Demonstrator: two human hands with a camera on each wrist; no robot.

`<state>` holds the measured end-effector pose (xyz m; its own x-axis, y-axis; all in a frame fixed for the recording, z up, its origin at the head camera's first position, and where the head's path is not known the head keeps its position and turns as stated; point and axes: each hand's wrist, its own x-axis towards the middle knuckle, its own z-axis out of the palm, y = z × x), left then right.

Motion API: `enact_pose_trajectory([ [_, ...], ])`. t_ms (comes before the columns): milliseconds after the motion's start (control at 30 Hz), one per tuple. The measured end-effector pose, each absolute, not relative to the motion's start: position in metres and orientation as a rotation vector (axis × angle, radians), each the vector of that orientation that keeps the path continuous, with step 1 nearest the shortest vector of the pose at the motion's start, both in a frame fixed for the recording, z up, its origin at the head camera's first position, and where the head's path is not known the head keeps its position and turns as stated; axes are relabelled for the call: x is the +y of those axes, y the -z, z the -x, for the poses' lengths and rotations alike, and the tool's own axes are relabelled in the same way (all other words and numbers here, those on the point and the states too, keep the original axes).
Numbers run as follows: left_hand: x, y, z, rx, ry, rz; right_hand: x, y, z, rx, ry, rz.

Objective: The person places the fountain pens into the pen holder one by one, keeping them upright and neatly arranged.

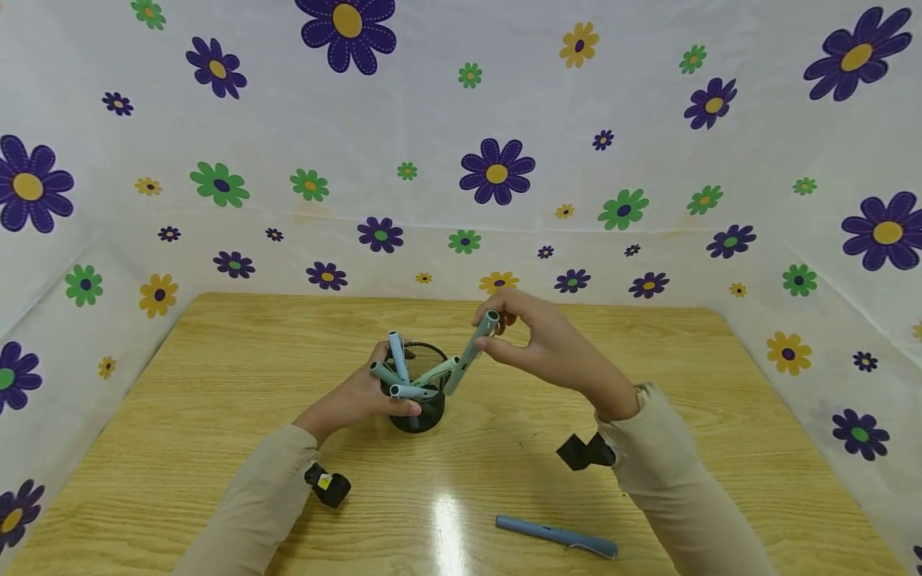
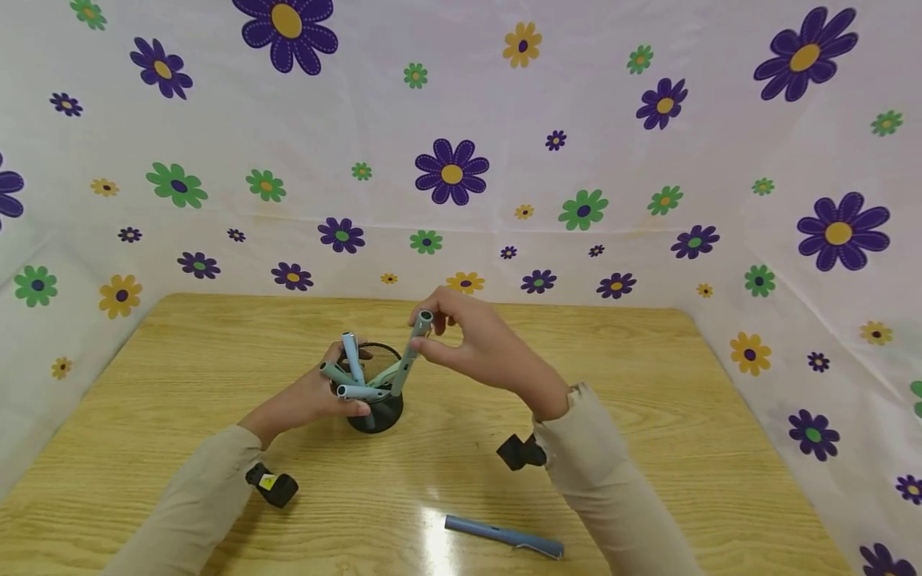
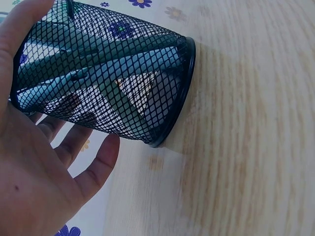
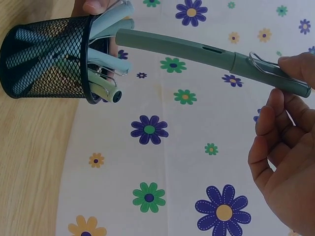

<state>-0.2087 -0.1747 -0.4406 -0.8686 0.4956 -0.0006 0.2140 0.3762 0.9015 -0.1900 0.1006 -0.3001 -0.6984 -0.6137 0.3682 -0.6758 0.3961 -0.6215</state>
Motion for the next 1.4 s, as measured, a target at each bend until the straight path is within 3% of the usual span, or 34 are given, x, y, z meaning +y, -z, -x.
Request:
enact_pose_trajectory([
  [1400, -0.174, 0.441, 0.21, 2.315, -1.524, -0.644, 0.073, 0.342, 0.204, -2.674, -1.128, -1.213],
])
